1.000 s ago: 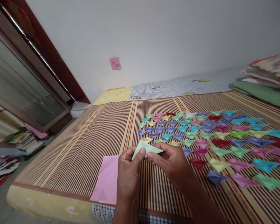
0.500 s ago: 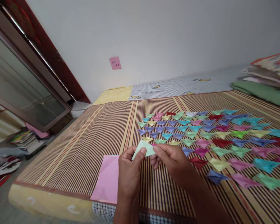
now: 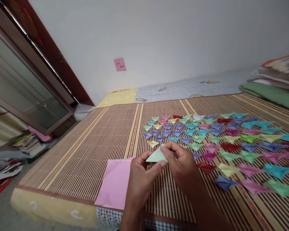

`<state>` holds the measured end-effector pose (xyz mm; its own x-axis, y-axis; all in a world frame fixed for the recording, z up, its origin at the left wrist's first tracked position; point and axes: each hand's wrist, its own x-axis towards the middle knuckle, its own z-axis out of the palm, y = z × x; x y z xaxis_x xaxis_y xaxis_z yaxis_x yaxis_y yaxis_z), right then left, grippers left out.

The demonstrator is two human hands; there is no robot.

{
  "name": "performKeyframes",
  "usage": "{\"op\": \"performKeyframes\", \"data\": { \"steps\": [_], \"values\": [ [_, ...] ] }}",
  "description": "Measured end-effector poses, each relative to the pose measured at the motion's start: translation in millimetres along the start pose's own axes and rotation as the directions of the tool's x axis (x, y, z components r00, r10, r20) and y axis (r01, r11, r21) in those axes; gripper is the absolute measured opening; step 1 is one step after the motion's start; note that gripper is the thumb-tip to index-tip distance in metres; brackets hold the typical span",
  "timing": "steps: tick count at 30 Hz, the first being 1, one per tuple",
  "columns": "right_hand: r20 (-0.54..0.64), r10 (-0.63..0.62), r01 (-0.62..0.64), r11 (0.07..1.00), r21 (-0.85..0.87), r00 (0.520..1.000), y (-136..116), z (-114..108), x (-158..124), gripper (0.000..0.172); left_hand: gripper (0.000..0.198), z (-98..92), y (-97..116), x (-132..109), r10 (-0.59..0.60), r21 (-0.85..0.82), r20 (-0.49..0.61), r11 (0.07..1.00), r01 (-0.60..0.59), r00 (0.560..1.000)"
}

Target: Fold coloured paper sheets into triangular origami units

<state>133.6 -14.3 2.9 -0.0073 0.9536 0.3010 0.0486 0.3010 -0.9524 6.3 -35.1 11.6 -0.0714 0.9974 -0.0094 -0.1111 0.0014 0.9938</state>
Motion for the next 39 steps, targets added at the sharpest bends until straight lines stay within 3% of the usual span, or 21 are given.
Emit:
{"op": "performKeyframes", "data": {
  "steps": [4, 17, 26, 32, 39],
  "values": [
    [-0.116, -0.07, 0.058, 0.992, -0.108, 0.991, 3.8, 1.6, 0.4, 0.029, 0.021, -0.3, -2.5, 0.4, -0.026, -0.074, 0.018, 0.997, 0.027, 1.0],
    [-0.131, -0.101, 0.086, 0.99, -0.113, 0.986, 2.5, 3.8, -0.2, 0.027, 0.018, 6.4, -8.8, -4.1, 0.01, -0.117, -0.058, 0.993, -0.017, 0.998],
    [-0.124, -0.001, 0.001, 1.0, -0.004, 0.992, 13.7, -3.0, 5.4, 0.03, 0.043, -0.4, -6.2, -1.7, 0.129, 0.034, 0.035, 0.991, -0.13, 0.991],
    [-0.173, 0.051, -0.049, 0.999, 0.016, 0.984, 21.7, -8.7, 5.9, 0.03, 0.025, -11.3, -7.8, 1.8, 0.16, -0.08, -0.107, 0.982, -0.169, 0.981],
    [-0.167, -0.068, 0.054, 0.995, -0.086, 0.984, 9.7, -2.8, 2.2, 0.027, 0.017, -9.3, -3.4, 1.5, 0.098, -0.065, 0.042, 0.993, -0.095, 0.994]
  ]
}}
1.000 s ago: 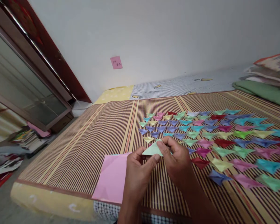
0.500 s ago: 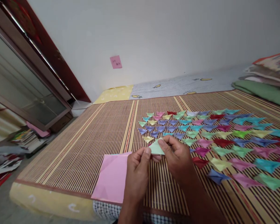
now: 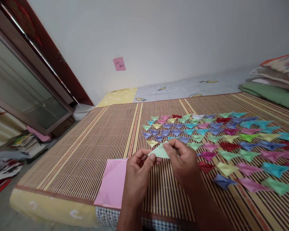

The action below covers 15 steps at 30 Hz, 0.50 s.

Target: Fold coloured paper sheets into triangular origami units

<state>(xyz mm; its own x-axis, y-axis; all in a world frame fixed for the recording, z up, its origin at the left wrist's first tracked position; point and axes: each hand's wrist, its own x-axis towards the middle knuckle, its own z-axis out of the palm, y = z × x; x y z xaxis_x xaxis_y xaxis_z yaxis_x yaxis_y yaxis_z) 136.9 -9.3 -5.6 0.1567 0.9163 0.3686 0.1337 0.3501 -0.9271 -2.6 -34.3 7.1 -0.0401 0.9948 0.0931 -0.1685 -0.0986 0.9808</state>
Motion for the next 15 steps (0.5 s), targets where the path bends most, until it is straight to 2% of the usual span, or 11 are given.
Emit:
{"op": "performKeyframes", "data": {
  "steps": [6, 11, 15],
  "values": [
    [0.02, 0.026, -0.027, 0.999, 0.031, 0.999, -4.2, 1.2, -0.9, 0.029, 0.019, 5.5, -2.6, -1.0, -0.038, -0.049, -0.106, 0.998, 0.033, 0.994],
    [0.067, 0.087, -0.097, 0.982, 0.162, 0.994, -5.8, 3.7, -2.5, 0.027, 0.016, 10.9, -7.1, -1.0, -0.105, -0.154, -0.027, 0.983, 0.099, 0.994],
    [0.116, 0.11, -0.132, 0.971, 0.199, 0.987, -7.9, 3.7, -2.0, 0.028, 0.013, 13.5, -10.1, -1.0, -0.089, -0.107, -0.082, 0.991, 0.08, 0.993]
  ]
}}
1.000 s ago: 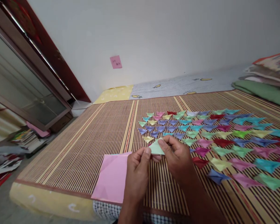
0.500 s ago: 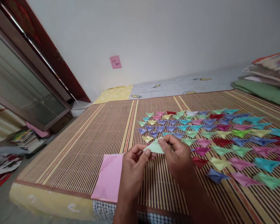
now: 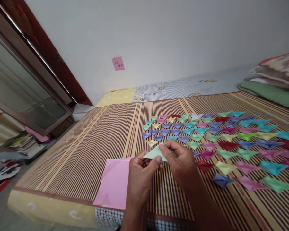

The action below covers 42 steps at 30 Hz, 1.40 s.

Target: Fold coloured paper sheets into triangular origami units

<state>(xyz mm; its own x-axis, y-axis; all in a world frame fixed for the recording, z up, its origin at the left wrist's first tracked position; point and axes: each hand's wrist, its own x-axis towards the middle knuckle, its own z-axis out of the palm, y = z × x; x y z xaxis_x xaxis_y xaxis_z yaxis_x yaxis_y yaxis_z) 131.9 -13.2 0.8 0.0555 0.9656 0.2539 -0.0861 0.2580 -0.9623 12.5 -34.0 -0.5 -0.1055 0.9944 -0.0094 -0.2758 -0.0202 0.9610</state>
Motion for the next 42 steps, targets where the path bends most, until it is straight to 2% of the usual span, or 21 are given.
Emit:
{"op": "performKeyframes", "data": {
  "steps": [3, 6, 8, 15, 18, 22, 25, 29, 33, 37, 42],
  "values": [
    [0.115, 0.047, -0.048, 0.999, 0.002, 0.992, -1.8, -5.2, 2.6, 0.027, 0.011, -1.4, -0.1, 0.6, 0.022, 0.01, -0.063, 1.0, -0.021, 0.998],
    [0.289, 0.082, -0.06, 0.995, -0.083, 0.954, -2.3, -11.8, 4.6, 0.019, 0.012, -4.3, 1.0, 2.0, 0.017, -0.016, -0.094, 1.0, -0.018, 0.995],
    [0.341, 0.092, -0.043, 0.988, -0.148, 0.936, -1.5, -14.2, 4.7, 0.017, 0.012, -6.0, 2.1, 2.9, 0.002, -0.025, -0.095, 1.0, -0.004, 0.995],
    [0.312, 0.091, -0.05, 0.989, -0.138, 0.946, 2.6, -9.4, 1.5, 0.019, 0.012, -11.3, 3.7, 3.7, 0.018, 0.039, -0.068, 0.999, -0.015, 0.997],
    [0.307, 0.122, -0.094, 0.99, -0.106, 0.944, 5.3, -9.0, 1.5, 0.019, 0.014, -16.2, 4.9, 4.6, 0.019, 0.059, -0.066, 0.998, -0.015, 0.998],
    [0.289, 0.147, -0.134, 0.989, -0.065, 0.946, 8.9, -15.1, 3.4, 0.02, 0.018, -22.1, 10.2, 6.0, 0.028, 0.097, -0.118, 0.995, -0.017, 0.993],
    [0.328, 0.159, -0.136, 0.987, -0.091, 0.931, 8.8, -24.1, 5.9, 0.021, 0.02, -24.2, 14.5, 6.1, 0.042, 0.114, -0.111, 0.993, -0.029, 0.993],
    [0.352, 0.125, -0.082, 0.988, -0.134, 0.928, 4.3, -32.1, 8.8, 0.019, 0.024, -25.8, 18.5, 4.3, 0.025, 0.167, -0.017, 0.986, -0.022, 1.0],
    [0.3, 0.09, -0.084, 0.996, -0.034, 0.95, 1.7, -24.2, 7.1, 0.017, 0.024, -24.1, 18.5, 2.6, -0.019, 0.198, 0.119, 0.98, -0.005, 0.993],
    [0.242, 0.063, -0.056, 0.998, -0.033, 0.968, 2.8, -13.9, 4.2, 0.023, 0.021, -18.9, 14.0, 2.1, -0.007, 0.206, 0.125, 0.978, -0.019, 0.992],
    [0.196, 0.066, -0.061, 0.998, -0.03, 0.978, 2.6, -14.2, 3.5, 0.023, 0.016, -16.6, 8.5, 0.2, 0.058, 0.188, 0.12, 0.979, -0.08, 0.991]
  ]
}}
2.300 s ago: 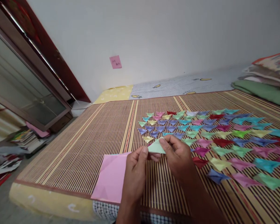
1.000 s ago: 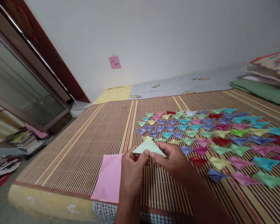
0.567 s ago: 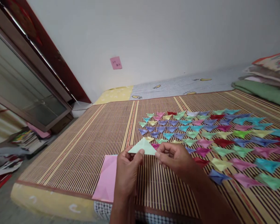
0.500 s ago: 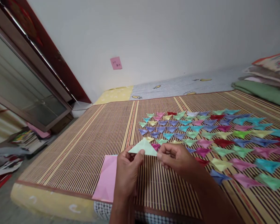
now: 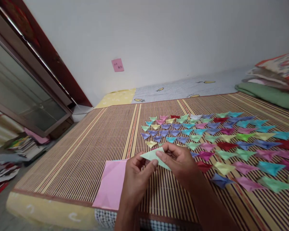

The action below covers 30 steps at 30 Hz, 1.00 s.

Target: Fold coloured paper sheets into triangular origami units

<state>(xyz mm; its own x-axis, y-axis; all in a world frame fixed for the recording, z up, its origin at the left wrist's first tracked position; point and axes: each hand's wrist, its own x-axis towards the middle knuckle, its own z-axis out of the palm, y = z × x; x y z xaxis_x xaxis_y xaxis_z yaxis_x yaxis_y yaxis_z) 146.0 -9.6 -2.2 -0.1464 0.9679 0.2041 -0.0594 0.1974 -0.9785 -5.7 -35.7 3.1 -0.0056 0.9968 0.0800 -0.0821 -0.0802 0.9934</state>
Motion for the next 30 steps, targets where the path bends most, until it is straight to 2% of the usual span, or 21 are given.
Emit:
{"op": "performKeyframes", "data": {
  "steps": [7, 13, 15, 17, 22, 27, 30],
  "values": [
    [0.047, 0.055, -0.057, 0.997, 0.055, 0.997, -3.2, -3.5, 0.4, 0.033, 0.037, 0.3, -1.2, -1.1, 0.01, -0.02, 0.006, 1.0, -0.009, 1.0],
    [0.035, -0.019, 0.02, 1.0, -0.02, 0.999, -4.9, -4.0, 0.7, 0.037, 0.042, -1.0, -4.4, 2.1, -0.005, -0.045, -0.109, 0.999, 0.0, 0.994],
    [0.021, -0.02, 0.02, 1.0, -0.018, 1.0, -2.0, -4.6, 0.8, 0.037, 0.041, -3.3, -2.8, 3.2, 0.032, -0.071, -0.146, 0.997, -0.043, 0.989],
    [-0.019, -0.013, 0.013, 1.0, 0.009, 1.0, 1.9, -5.0, 1.6, 0.037, 0.036, -5.0, 0.1, 3.7, 0.058, -0.11, -0.137, 0.991, -0.073, 0.989],
    [-0.038, 0.005, -0.002, 0.998, 0.063, 0.999, 8.8, -2.9, 5.1, 0.038, 0.019, -4.0, 1.4, 2.6, 0.023, -0.16, 0.028, 0.987, -0.019, 0.999],
    [0.0, 0.014, -0.014, 0.997, 0.071, 1.0, 6.3, 0.1, 5.2, 0.038, 0.016, -2.4, -4.7, 3.5, 0.034, -0.178, 0.007, 0.983, -0.032, 0.999],
    [0.019, 0.013, -0.014, 0.997, 0.07, 1.0, 5.1, 1.8, 4.8, 0.037, 0.011, 1.4, -1.1, 3.7, 0.043, -0.205, 0.002, 0.978, -0.042, 0.999]
  ]
}}
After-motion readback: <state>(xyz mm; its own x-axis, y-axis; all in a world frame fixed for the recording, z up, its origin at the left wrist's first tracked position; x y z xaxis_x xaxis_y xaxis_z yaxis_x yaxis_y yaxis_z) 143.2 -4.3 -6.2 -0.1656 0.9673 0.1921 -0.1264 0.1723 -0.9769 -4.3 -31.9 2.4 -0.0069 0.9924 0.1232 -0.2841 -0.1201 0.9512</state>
